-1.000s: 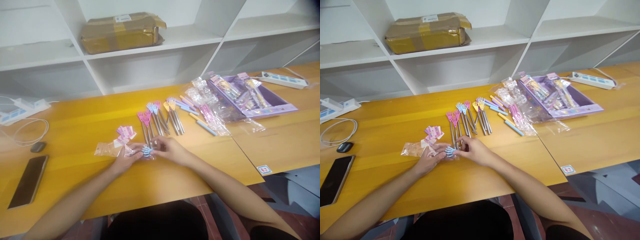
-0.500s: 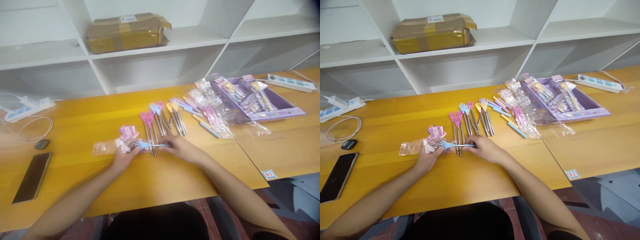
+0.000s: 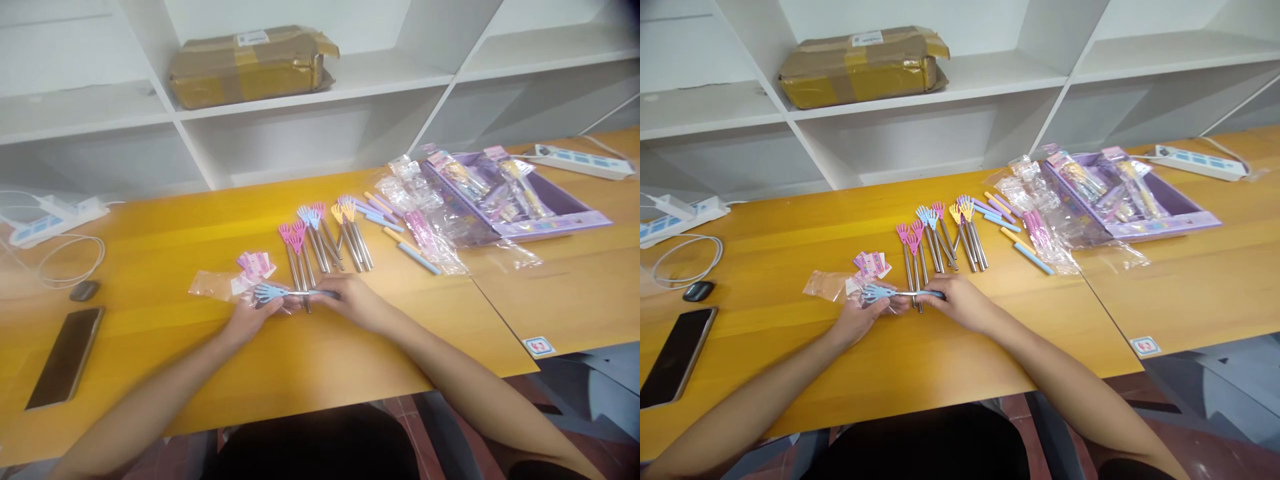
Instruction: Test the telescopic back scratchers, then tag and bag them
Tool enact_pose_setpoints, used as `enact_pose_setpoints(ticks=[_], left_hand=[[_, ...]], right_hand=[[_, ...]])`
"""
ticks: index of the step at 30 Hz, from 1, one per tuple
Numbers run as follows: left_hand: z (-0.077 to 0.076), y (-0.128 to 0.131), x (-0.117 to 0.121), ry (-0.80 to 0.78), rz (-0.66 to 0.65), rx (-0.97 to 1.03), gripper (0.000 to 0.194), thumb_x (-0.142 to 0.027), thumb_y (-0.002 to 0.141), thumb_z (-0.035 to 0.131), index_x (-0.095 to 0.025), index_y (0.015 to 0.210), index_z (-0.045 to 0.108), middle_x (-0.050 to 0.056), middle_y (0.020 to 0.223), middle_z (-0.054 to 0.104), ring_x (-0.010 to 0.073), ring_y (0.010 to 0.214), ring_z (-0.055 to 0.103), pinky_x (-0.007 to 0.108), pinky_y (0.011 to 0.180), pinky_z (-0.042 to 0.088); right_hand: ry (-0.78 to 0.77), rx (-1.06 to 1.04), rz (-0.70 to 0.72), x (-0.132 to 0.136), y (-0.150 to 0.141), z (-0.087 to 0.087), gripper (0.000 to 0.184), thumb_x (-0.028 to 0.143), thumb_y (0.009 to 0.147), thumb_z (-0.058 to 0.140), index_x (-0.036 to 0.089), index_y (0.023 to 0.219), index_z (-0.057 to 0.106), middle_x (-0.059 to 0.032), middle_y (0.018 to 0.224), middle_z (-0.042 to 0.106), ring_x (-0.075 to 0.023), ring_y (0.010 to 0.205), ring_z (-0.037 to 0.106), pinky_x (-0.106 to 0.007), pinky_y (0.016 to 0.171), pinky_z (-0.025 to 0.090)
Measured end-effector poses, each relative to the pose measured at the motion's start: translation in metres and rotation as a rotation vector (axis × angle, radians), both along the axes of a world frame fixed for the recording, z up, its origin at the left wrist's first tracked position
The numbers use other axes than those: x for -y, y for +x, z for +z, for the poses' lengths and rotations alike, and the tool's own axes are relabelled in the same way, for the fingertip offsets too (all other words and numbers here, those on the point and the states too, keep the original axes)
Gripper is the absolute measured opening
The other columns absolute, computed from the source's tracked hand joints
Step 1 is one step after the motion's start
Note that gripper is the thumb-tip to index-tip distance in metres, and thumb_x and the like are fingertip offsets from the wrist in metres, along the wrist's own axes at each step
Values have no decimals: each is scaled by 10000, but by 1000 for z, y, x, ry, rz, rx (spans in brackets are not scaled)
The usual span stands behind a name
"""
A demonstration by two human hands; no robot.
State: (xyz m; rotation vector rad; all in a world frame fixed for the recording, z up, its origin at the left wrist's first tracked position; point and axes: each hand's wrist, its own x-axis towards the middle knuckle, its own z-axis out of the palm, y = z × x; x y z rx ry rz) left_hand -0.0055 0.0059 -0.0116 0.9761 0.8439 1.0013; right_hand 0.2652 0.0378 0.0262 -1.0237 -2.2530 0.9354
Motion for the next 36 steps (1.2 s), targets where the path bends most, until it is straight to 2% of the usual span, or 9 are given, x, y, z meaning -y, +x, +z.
enact_pose_setpoints(ticks=[5, 11, 15, 20, 23, 25, 29, 33, 36], left_hand=[[-2, 1, -2, -34, 1, -31, 431, -378, 881, 873, -136, 1202, 718, 155, 1076, 843, 316, 944, 832, 447, 851, 676], [0, 3, -5, -47, 234, -19, 365, -370, 810, 924, -151, 1031, 733, 29, 801, 767, 164, 675, 711, 305, 661, 591], [2, 4, -8, -50, 284, 50, 394, -357, 775, 942, -164, 1024, 704, 4, 768, 729, 140, 656, 673, 266, 615, 547], [5, 6, 3, 45, 75, -100, 332, -406, 869, 871, -178, 1008, 675, -6, 752, 697, 135, 635, 659, 257, 621, 535], [8, 10, 13, 102, -111, -155, 292, -411, 915, 827, -181, 1019, 680, 7, 804, 686, 140, 685, 659, 260, 665, 535], [8, 11, 16, 121, -148, -148, 276, -398, 926, 815, -186, 1041, 678, 10, 836, 681, 137, 700, 647, 254, 666, 525], [4, 8, 11, 68, -36, -51, 305, -360, 900, 825, -206, 1110, 669, -20, 796, 641, 111, 622, 583, 234, 606, 483], [3, 7, 4, -14, 139, 55, 296, -319, 852, 826, -210, 1077, 668, -47, 748, 581, 90, 602, 516, 211, 589, 443], [3, 6, 5, 0, 117, 39, 288, -333, 862, 819, -212, 1068, 658, -54, 739, 560, 84, 582, 497, 206, 570, 427]], right_hand=[[-19, -69, -36, 8, -11, -2, 251, 369, 1084, 615, 187, 961, 737, -51, 877, 671, -172, 784, 632, -295, 747, 470], [-168, -267, -12, 13, -12, -2, 128, 267, 1046, 619, 219, 1161, 593, -50, 979, 701, -168, 797, 648, -302, 734, 532], [-14, -352, 22, 17, -13, -3, 57, 225, 1022, 640, 235, 1030, 585, -78, 1097, 637, -180, 886, 651, -293, 699, 542], [272, -339, 105, 28, -26, -9, 145, 123, 994, 629, 246, 1062, 592, -85, 1110, 594, -207, 1007, 646, -345, 831, 587], [321, -312, 80, 38, -35, -15, 199, 115, 972, 643, 250, 1108, 592, -89, 1126, 573, -209, 1010, 650, -336, 825, 602], [340, -305, 75, 43, -38, -17, 244, 118, 953, 664, 247, 1146, 591, -100, 1164, 553, -218, 1049, 657, -343, 850, 612], [312, -334, 155, 44, -32, -9, 351, 112, 937, 674, 245, 1247, 578, -132, 1265, 522, -218, 1075, 670, -338, 855, 630], [293, -341, 204, 39, -22, 4, 358, 111, 963, 650, 260, 1285, 608, -107, 1169, 601, -219, 1051, 661, -357, 876, 627], [305, -356, 277, 35, -17, 9, 389, 111, 994, 648, 235, 1361, 622, -110, 1161, 633, -211, 1073, 667, -349, 907, 622]])
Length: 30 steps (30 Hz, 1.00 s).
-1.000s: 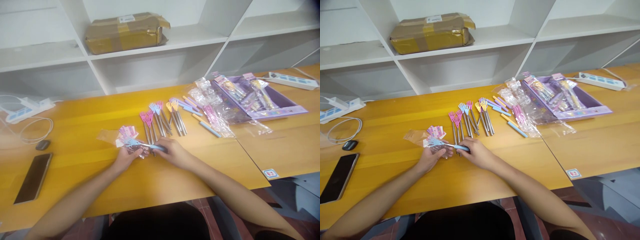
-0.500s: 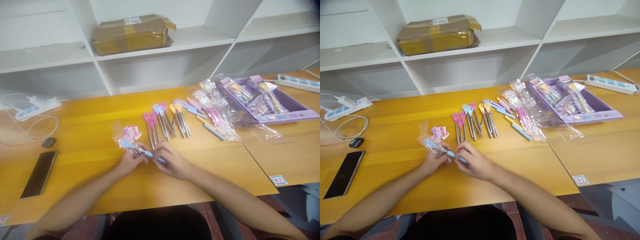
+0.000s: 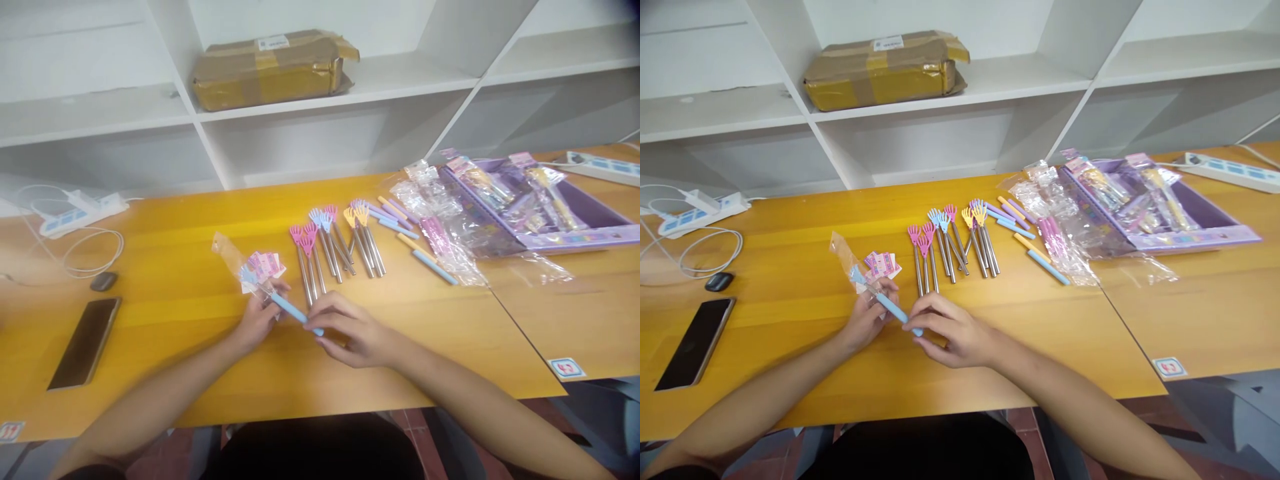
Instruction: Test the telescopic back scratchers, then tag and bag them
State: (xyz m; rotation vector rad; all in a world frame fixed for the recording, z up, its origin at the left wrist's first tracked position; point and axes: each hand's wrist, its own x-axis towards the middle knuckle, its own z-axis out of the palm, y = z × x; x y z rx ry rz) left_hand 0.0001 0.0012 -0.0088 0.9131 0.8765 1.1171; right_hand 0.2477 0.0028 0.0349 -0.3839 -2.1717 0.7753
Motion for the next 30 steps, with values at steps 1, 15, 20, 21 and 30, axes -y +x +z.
enact_pose_setpoints(ticks=[1, 15, 20, 21, 30], left_hand=[[-1, -1, 1, 20, -28, -16, 293, -351, 875, 816, -212, 1076, 655, -54, 744, 558, 83, 572, 494, 206, 555, 418], [14, 4, 24, 112, -581, -317, 121, -198, 863, 702, -177, 939, 609, -16, 771, 585, 133, 675, 551, 257, 628, 456], [7, 3, 23, 180, -617, -359, 106, -166, 859, 672, -167, 933, 596, -13, 800, 595, 130, 705, 567, 255, 658, 479], [5, 2, 23, 193, -616, -352, 119, -165, 863, 673, -166, 956, 599, -12, 809, 597, 132, 709, 568, 261, 664, 482], [-3, -9, 19, 164, -703, -107, 526, -655, 905, 705, -144, 1025, 682, 87, 899, 685, 230, 846, 652, 359, 795, 536]], right_hand=[[5, -3, 23, -1, 0, 0, 399, 114, 1003, 652, 224, 1385, 623, -117, 1175, 636, -208, 1085, 671, -343, 914, 623], [87, -2, -150, 4, -13, -5, 66, 241, 1003, 772, 223, 1042, 721, -46, 958, 785, -167, 854, 736, -327, 775, 525], [51, -16, -162, 7, -16, -5, 87, 206, 985, 786, 210, 1009, 702, -52, 977, 748, -164, 898, 716, -307, 798, 558], [34, -15, -152, 7, -17, -5, 89, 211, 986, 784, 212, 1018, 701, -63, 1007, 740, -170, 931, 715, -307, 810, 571], [220, 118, -83, 3, -13, -4, 128, 222, 1042, 703, 206, 1165, 671, -93, 1233, 766, -186, 1011, 738, -337, 866, 592]])
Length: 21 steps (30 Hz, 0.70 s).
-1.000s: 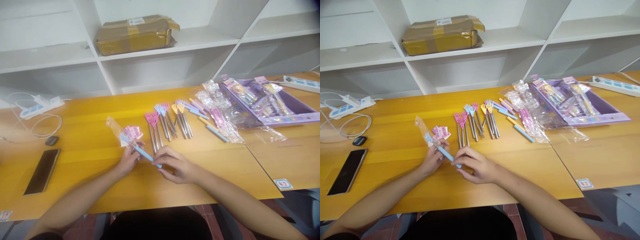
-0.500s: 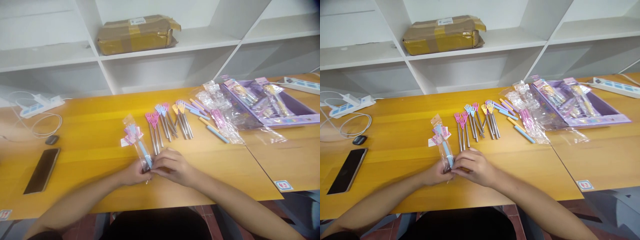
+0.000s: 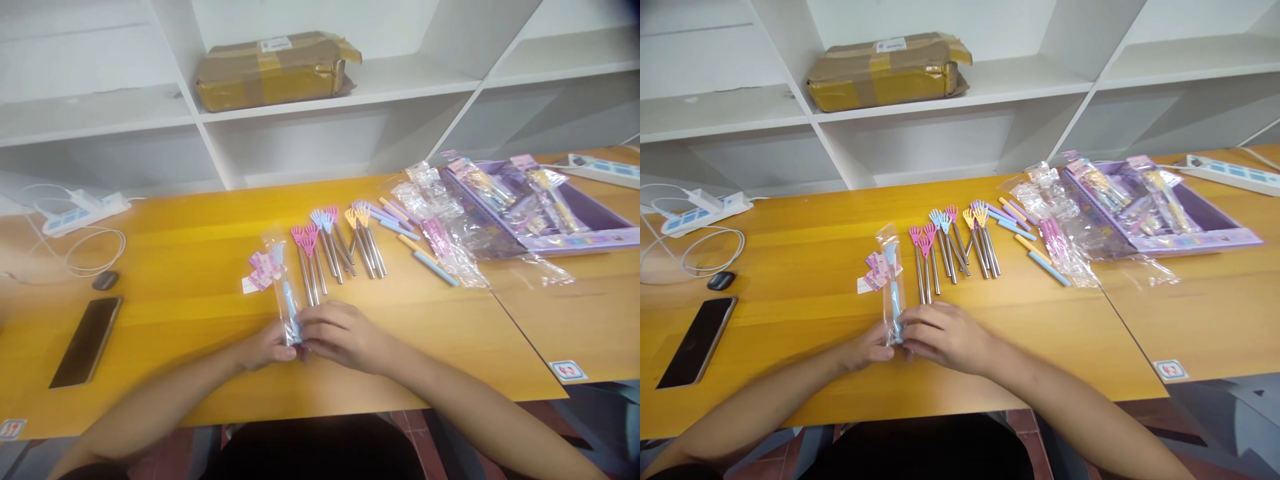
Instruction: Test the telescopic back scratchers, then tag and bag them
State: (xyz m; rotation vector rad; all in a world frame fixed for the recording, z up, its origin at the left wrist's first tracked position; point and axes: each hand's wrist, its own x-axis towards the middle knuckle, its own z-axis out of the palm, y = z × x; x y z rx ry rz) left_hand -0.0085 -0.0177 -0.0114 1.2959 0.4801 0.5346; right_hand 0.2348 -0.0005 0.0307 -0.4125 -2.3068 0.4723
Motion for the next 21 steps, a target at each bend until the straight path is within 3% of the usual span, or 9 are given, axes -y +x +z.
enact_pose_setpoints(ticks=[4, 8, 16, 21], left_hand=[[2, -1, -1, -54, 25, 11, 698, -800, 900, 611, -127, 1056, 712, 118, 907, 716, 263, 864, 668, 397, 833, 535], [2, 3, -1, -182, 122, -87, 788, -844, 968, 451, -118, 898, 750, 130, 847, 737, 260, 841, 672, 399, 850, 524], [-2, 15, -10, -370, 386, -29, 559, -698, 861, 775, -149, 883, 675, 11, 717, 634, 141, 623, 572, 263, 599, 457], [1, 14, -14, -437, 389, 18, 515, -614, 833, 854, -127, 898, 699, 4, 727, 604, 112, 625, 542, 235, 581, 411]], right_hand=[[67, 66, -23, -2, 1, 0, 111, 219, 1060, 665, 194, 1166, 681, -93, 1205, 769, -186, 935, 722, -342, 823, 586], [95, 85, -26, -4, 1, -5, 88, 195, 1060, 639, 193, 1141, 671, -95, 1150, 761, -185, 908, 710, -342, 816, 587], [69, 3, -53, -5, 1, -12, 203, 85, 963, 615, 202, 1129, 612, -82, 1057, 740, -188, 889, 691, -327, 802, 589], [4, 71, 53, -6, 7, -9, 407, 110, 878, 626, 160, 1282, 603, -123, 1178, 708, -217, 1034, 692, -369, 918, 601]])
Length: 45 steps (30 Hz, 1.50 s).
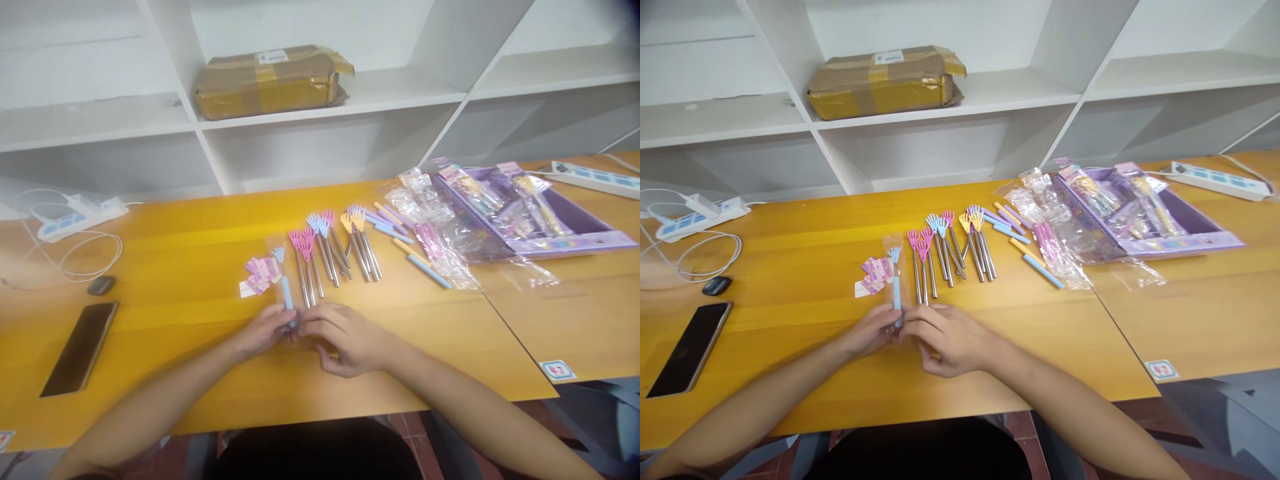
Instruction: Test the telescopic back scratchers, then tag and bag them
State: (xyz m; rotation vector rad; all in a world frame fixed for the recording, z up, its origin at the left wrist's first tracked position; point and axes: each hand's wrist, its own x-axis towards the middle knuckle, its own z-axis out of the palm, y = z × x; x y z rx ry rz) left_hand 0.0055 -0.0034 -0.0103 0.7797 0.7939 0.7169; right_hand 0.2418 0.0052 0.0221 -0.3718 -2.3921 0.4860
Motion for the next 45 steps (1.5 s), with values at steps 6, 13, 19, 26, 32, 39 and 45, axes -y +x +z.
enact_pose_setpoints(ticks=[6, 13, 19, 26, 32, 39, 45], left_hand=[[-4, -3, 0, 110, -41, -58, 485, -570, 855, 864, -130, 973, 696, 11, 786, 626, 118, 689, 559, 246, 648, 422], [-6, -6, 5, 128, -85, -41, 520, -625, 924, 769, -148, 1105, 671, 34, 857, 671, 153, 719, 633, 290, 685, 495], [-9, -6, 11, 141, -81, -60, 563, -686, 993, 630, -127, 962, 697, 63, 838, 680, 164, 749, 626, 309, 734, 496], [-2, -8, 9, 208, -139, -80, 586, -714, 994, 596, -133, 978, 674, 61, 873, 646, 173, 774, 616, 319, 732, 508], [1, -8, 5, 392, -220, -190, 408, -499, 957, 767, -165, 1163, 656, 57, 1065, 650, 195, 973, 615, 343, 914, 507], [-5, -7, 7, 376, -215, -241, 392, -494, 980, 733, -161, 1170, 650, 40, 1001, 645, 177, 887, 611, 313, 826, 518], [-5, -5, 7, 324, -199, -298, 443, -554, 953, 747, -170, 1170, 713, 64, 1013, 707, 187, 853, 641, 317, 777, 552]], right_hand=[[156, 45, -58, -3, 1, -1, 114, 174, 1044, 638, 204, 1150, 668, -73, 1065, 740, -178, 894, 700, -323, 808, 578], [-89, -45, -89, -5, -4, 0, 34, 225, 1081, 620, 203, 1057, 631, -57, 971, 729, -167, 847, 677, -298, 768, 551], [-180, -86, -132, 2, -8, -4, 54, 233, 1071, 629, 209, 1023, 621, -14, 824, 659, -148, 705, 582, -268, 658, 474], [-283, -110, -162, 2, -8, -11, 58, 234, 1059, 650, 207, 1012, 629, 4, 811, 614, -130, 689, 559, -249, 634, 450], [-282, -99, -190, 2, -8, -12, 101, 262, 1066, 654, 205, 987, 627, 10, 794, 604, -127, 681, 546, -245, 619, 424], [-287, -75, -205, 1, -6, -13, 113, 264, 1066, 643, 209, 969, 622, 13, 783, 606, -129, 679, 553, -244, 620, 415], [-348, -63, -290, 2, -5, -21, 148, 337, 1046, 674, 220, 1015, 588, 41, 772, 570, -109, 630, 525, -223, 593, 392]])
